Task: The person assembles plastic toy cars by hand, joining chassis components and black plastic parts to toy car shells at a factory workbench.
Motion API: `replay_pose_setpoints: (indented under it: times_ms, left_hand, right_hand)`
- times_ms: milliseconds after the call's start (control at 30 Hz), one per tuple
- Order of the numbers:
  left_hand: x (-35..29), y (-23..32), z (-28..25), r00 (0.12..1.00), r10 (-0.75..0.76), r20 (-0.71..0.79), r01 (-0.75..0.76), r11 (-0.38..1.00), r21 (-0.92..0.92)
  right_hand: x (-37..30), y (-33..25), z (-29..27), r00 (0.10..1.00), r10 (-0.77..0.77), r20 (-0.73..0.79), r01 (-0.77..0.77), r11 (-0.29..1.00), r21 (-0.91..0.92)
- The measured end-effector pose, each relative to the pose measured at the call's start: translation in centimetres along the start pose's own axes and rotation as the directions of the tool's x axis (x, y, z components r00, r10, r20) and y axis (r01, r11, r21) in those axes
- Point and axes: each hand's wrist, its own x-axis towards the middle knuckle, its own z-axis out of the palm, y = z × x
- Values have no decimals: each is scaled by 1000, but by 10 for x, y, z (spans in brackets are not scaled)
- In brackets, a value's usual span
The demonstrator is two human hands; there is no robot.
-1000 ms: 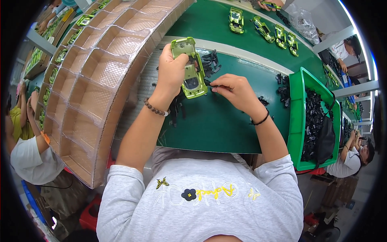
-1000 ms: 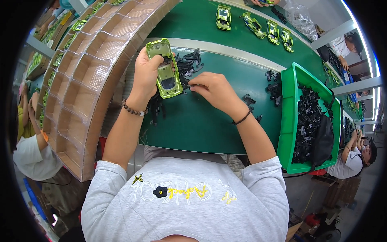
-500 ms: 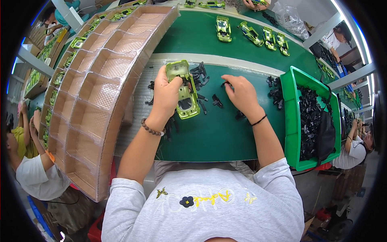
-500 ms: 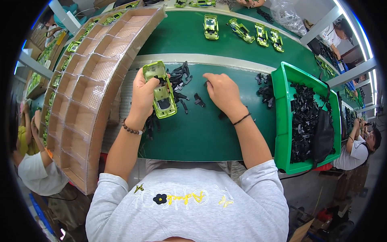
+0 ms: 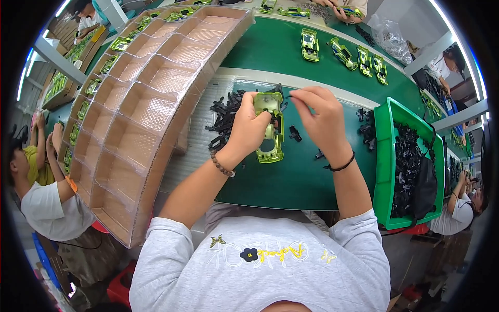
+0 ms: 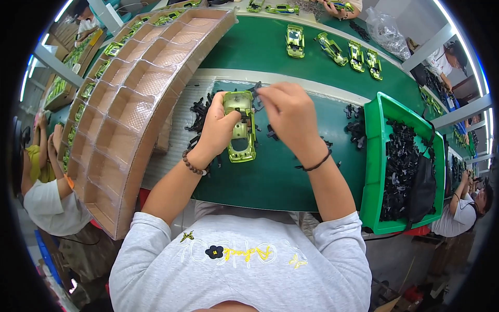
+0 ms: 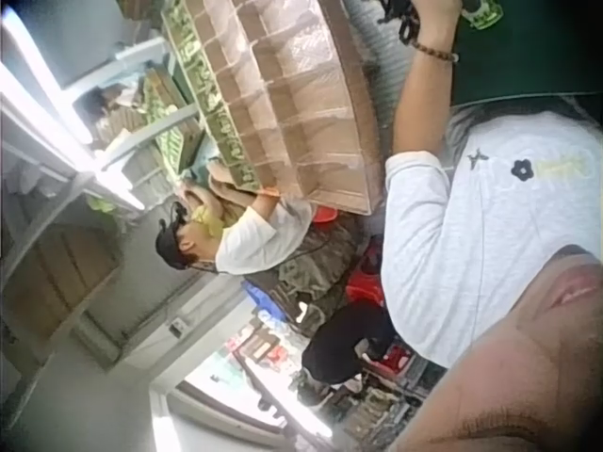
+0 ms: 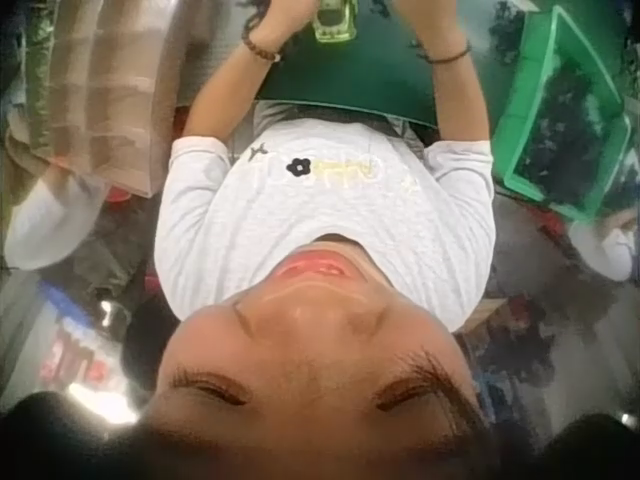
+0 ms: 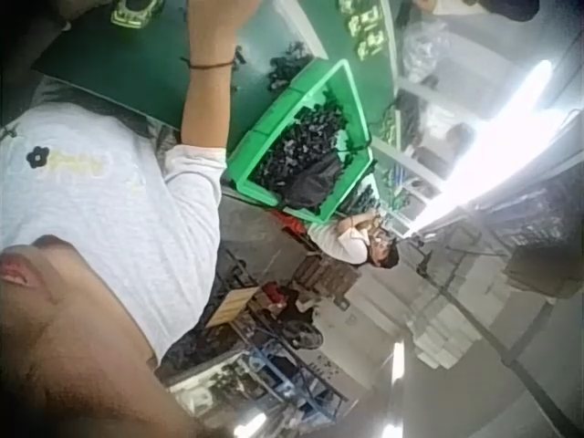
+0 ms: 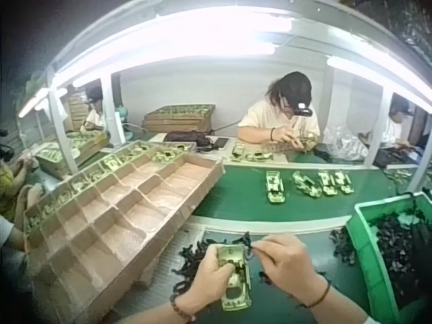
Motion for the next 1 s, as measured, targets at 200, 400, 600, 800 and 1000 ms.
replay_pose_setpoints:
  times_ms: [200, 400, 600, 800, 1000]
  left_hand:
    - [-2, 3, 2, 1000, 21, 8, -21, 999, 26]
    - [0, -2, 0, 999, 18, 36, -19, 1000, 23]
    - [-1, 1, -2, 998, 43, 41, -45, 999, 26]
    - [1, 9, -6, 997, 0, 72, -1, 1000, 21]
    - [0, 13, -6, 987, -43, 157, 47, 999, -22]
  right_hand:
    - [9, -24, 14, 938, -333, 100, 347, 910, -226]
    - [11, -19, 18, 940, -308, 148, 332, 926, -181]
    - [15, -23, 19, 930, -328, 165, 353, 924, -148]
    - [18, -24, 21, 961, -247, 123, 256, 965, -63]
    - [27, -27, 10, 978, -99, 185, 113, 991, -69]
